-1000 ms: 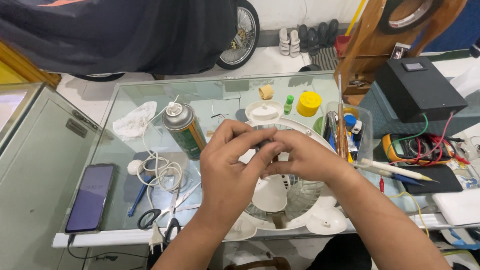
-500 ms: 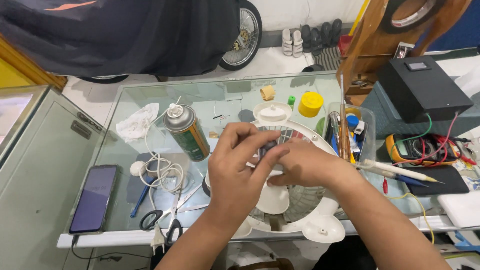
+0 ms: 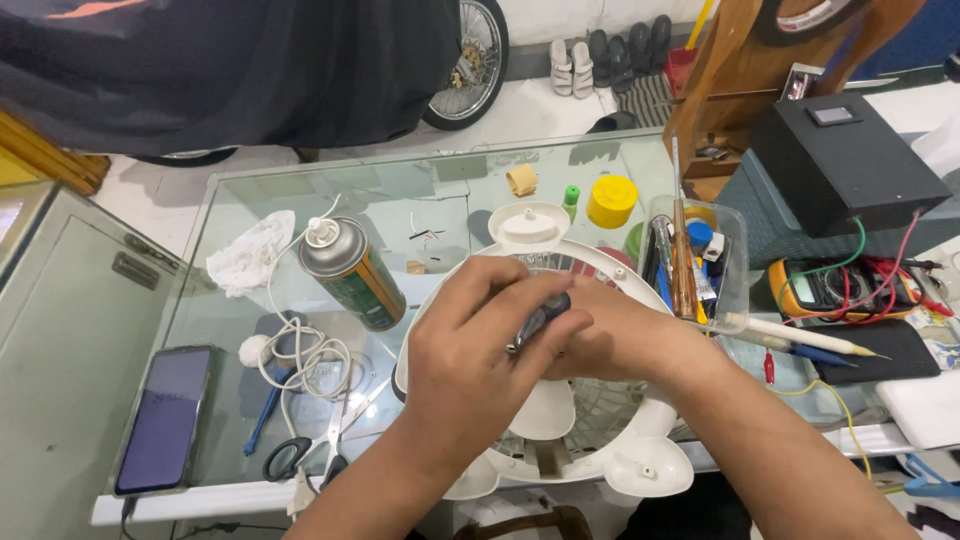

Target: Repairing a small electric fan by splicing wires, installing blades, and fastening the motor housing.

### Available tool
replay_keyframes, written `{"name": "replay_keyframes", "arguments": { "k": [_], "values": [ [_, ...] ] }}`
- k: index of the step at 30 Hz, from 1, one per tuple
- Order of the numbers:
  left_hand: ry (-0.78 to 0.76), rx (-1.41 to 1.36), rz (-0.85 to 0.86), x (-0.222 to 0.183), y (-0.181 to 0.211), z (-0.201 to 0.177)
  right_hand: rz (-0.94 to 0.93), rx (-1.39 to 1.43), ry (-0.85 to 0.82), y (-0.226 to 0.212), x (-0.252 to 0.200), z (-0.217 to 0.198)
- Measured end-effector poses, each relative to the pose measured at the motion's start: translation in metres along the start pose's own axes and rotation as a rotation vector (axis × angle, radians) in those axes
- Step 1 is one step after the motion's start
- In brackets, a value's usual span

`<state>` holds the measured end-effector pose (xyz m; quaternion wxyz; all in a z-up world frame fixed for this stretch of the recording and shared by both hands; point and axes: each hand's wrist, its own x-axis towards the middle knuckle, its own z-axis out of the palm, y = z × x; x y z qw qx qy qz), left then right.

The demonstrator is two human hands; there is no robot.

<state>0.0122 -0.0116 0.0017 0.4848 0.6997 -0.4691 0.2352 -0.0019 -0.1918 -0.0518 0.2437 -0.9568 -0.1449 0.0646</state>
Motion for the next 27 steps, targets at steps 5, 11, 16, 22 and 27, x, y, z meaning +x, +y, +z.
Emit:
{"name": "replay_keyframes", "arguments": {
  "k": [5,11,16,22,27],
  "values": [
    [-0.121,-0.158,-0.052,0.001,-0.004,-0.008,-0.02,-0.198,-0.196,0.016,0.006,0.009],
    [-0.211,-0.565,-0.341,0.002,0.003,0.016,0.023,-0.074,-0.142,0.012,0.008,0.014],
    [-0.408,-1.014,-0.501,0.017,-0.023,0.019,0.366,0.384,-0.187,-0.003,0.005,0.004],
    [-0.186,-0.755,-0.257,0.024,-0.038,0.021,0.007,-0.25,-0.146,0.023,0.004,0.01],
    [0.023,-0.467,-0.319,0.009,-0.019,0.019,0.0,-0.177,-0.101,0.006,-0.002,0.002]
  ]
}}
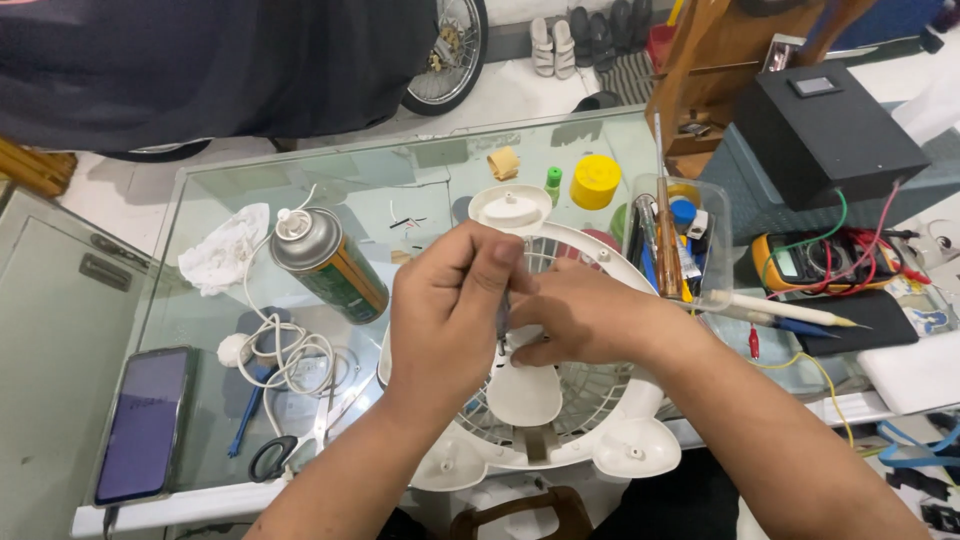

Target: Repairing a small electric fan by splicing wires, installing blades, and fastening the motor housing.

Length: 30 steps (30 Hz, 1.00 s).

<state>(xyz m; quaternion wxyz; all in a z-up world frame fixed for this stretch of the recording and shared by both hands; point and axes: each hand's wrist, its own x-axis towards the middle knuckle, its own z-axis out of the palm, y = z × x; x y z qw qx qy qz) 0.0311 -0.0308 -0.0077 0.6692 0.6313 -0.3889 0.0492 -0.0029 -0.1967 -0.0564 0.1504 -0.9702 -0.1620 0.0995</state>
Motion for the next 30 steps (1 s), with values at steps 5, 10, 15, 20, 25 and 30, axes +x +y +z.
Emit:
{"name": "replay_keyframes", "arguments": {
  "k": [5,10,15,20,25,30],
  "values": [
    [-0.163,-0.543,-0.172,0.012,-0.037,-0.004,-0.037,0.041,0.007,-0.006,-0.001,-0.008],
    [-0.24,-0.321,-0.063,0.02,-0.033,-0.009,-0.065,0.071,0.019,-0.005,-0.009,-0.012],
    [0.098,-0.098,-0.172,-0.003,-0.012,0.006,-0.055,0.143,0.024,-0.008,-0.013,-0.014],
    [-0.383,-0.699,-0.219,0.016,-0.049,-0.006,-0.085,0.12,0.013,-0.006,-0.012,-0.008],
    [-0.197,0.065,0.017,0.021,-0.017,-0.003,-0.06,0.147,0.036,0.0,-0.012,-0.008],
    [0.019,-0.267,-0.175,0.002,-0.017,0.014,-0.054,0.125,0.004,-0.007,-0.012,-0.015]
  ]
}}
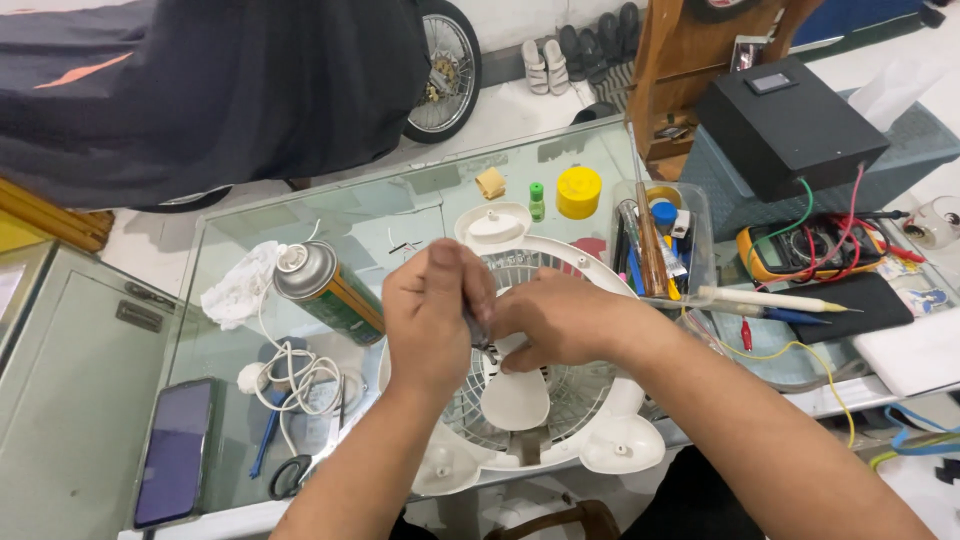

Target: Repairing a small electric fan by splicing wires, installing blades, and fastening the motor housing.

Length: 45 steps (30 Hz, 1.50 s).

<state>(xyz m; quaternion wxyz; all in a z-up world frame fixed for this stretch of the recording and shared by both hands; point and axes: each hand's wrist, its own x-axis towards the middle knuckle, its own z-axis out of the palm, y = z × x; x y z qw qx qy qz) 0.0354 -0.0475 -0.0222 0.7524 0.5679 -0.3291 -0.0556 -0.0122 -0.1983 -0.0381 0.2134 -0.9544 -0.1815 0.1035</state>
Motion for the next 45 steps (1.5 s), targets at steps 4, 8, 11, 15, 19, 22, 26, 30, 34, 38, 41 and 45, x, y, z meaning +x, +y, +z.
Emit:
{"name": "replay_keyframes", "arguments": {
  "k": [4,8,11,15,19,22,26,30,34,38,41,45],
  "values": [
    [-0.686,-0.511,-0.216,0.017,-0.012,-0.025,0.016,-0.04,-0.028,-0.022,-0.006,-0.018],
    [-0.45,-0.268,-0.089,0.011,0.01,-0.003,0.023,-0.103,-0.042,-0.001,-0.001,-0.002],
    [0.133,0.204,0.032,-0.011,0.02,0.01,0.097,0.081,0.001,-0.012,-0.008,-0.009],
    [-0.212,-0.155,-0.079,-0.002,-0.007,-0.012,0.01,-0.035,-0.033,-0.006,-0.001,-0.002],
    [-0.413,-0.396,-0.16,0.018,-0.008,-0.021,0.027,0.011,-0.048,-0.017,-0.007,-0.01],
    [0.143,0.254,0.076,-0.001,0.032,-0.002,0.021,0.028,-0.012,-0.011,-0.008,-0.01],
    [0.042,-0.009,0.062,-0.002,-0.002,-0.013,-0.012,-0.037,-0.023,-0.006,-0.002,-0.003],
    [-0.517,-0.516,-0.171,0.022,-0.032,-0.04,-0.013,-0.024,-0.009,-0.014,-0.006,-0.006],
    [0.183,0.093,0.004,0.011,0.017,-0.005,0.028,-0.002,-0.004,-0.023,-0.01,-0.02],
    [0.045,-0.006,-0.018,-0.005,0.009,-0.003,0.017,-0.081,-0.05,-0.008,0.002,-0.002],
    [-0.719,-0.429,-0.176,0.011,-0.007,-0.02,0.066,-0.041,-0.069,-0.005,0.005,0.001],
    [-0.218,-0.204,-0.12,0.008,0.001,-0.007,0.089,-0.031,-0.063,-0.019,-0.004,-0.011]
  ]
}}
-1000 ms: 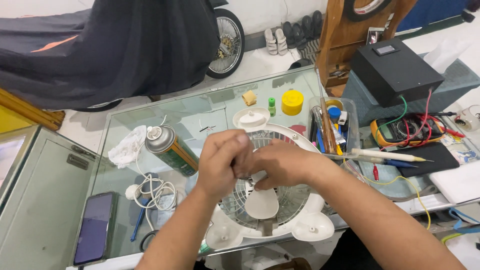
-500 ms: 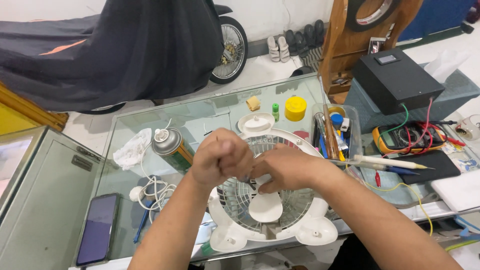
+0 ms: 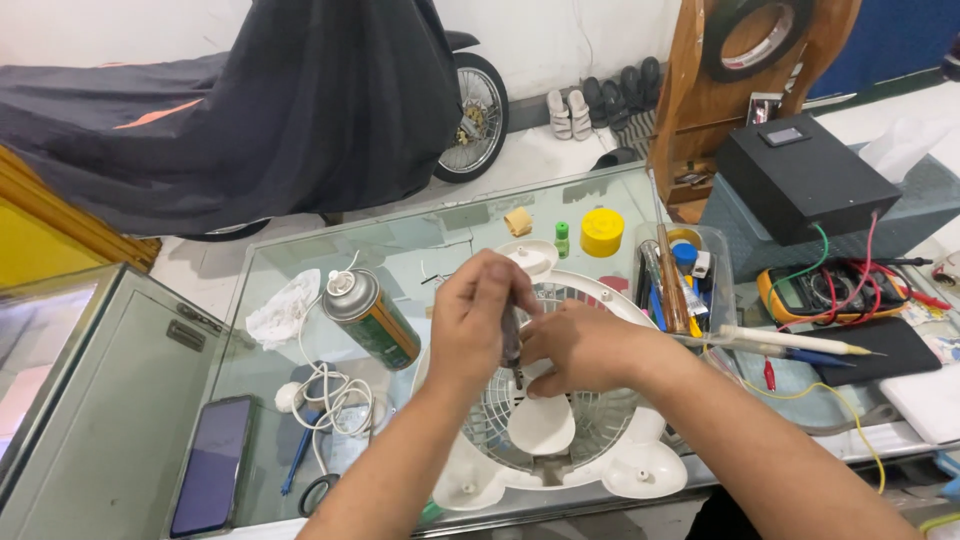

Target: Repairing a small electric fan by splicing wires, installing blades, and fastening the motor housing.

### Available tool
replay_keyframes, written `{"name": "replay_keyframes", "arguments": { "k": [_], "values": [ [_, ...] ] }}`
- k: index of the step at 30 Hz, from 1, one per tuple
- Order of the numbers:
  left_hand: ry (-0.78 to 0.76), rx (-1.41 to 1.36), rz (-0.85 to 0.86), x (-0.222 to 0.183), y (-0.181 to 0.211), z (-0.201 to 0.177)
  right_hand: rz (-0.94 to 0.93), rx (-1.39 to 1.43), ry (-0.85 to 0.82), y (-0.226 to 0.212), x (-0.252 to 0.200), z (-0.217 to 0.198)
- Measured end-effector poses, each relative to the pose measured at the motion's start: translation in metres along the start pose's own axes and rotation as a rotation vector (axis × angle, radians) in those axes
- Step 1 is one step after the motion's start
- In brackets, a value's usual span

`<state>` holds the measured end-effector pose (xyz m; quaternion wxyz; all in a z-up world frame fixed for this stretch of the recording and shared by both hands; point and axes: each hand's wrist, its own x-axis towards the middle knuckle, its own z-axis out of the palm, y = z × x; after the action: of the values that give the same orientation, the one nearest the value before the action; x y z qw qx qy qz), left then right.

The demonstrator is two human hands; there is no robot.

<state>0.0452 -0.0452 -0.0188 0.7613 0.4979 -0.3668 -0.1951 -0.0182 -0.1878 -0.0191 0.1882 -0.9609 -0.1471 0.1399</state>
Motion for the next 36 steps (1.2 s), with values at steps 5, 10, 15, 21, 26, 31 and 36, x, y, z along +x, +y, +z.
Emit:
{"name": "replay_keyframes", "arguments": {
  "k": [5,10,15,21,26,31,36],
  "values": [
    [0.314,0.242,0.071,-0.014,-0.003,0.002,-0.002,0.03,-0.004,0.004,0.003,0.001],
    [-0.454,-0.234,-0.08,0.005,-0.009,-0.021,0.048,-0.011,-0.016,0.001,0.006,0.0],
    [-0.252,1.431,0.058,-0.008,0.074,0.014,0.005,-0.021,-0.038,0.007,0.006,-0.001],
    [-0.59,1.701,-0.068,0.003,0.083,0.023,-0.022,-0.036,-0.014,0.009,0.007,0.005],
    [-0.992,1.645,-0.289,0.016,0.11,0.039,-0.003,0.023,0.018,0.013,0.004,0.009],
    [-0.908,1.837,-0.423,0.017,0.107,0.042,-0.054,0.01,-0.01,0.001,-0.006,-0.008],
    [-0.836,1.828,-0.33,0.011,0.094,0.037,-0.06,-0.05,-0.025,0.015,0.006,0.008]
  ]
}}
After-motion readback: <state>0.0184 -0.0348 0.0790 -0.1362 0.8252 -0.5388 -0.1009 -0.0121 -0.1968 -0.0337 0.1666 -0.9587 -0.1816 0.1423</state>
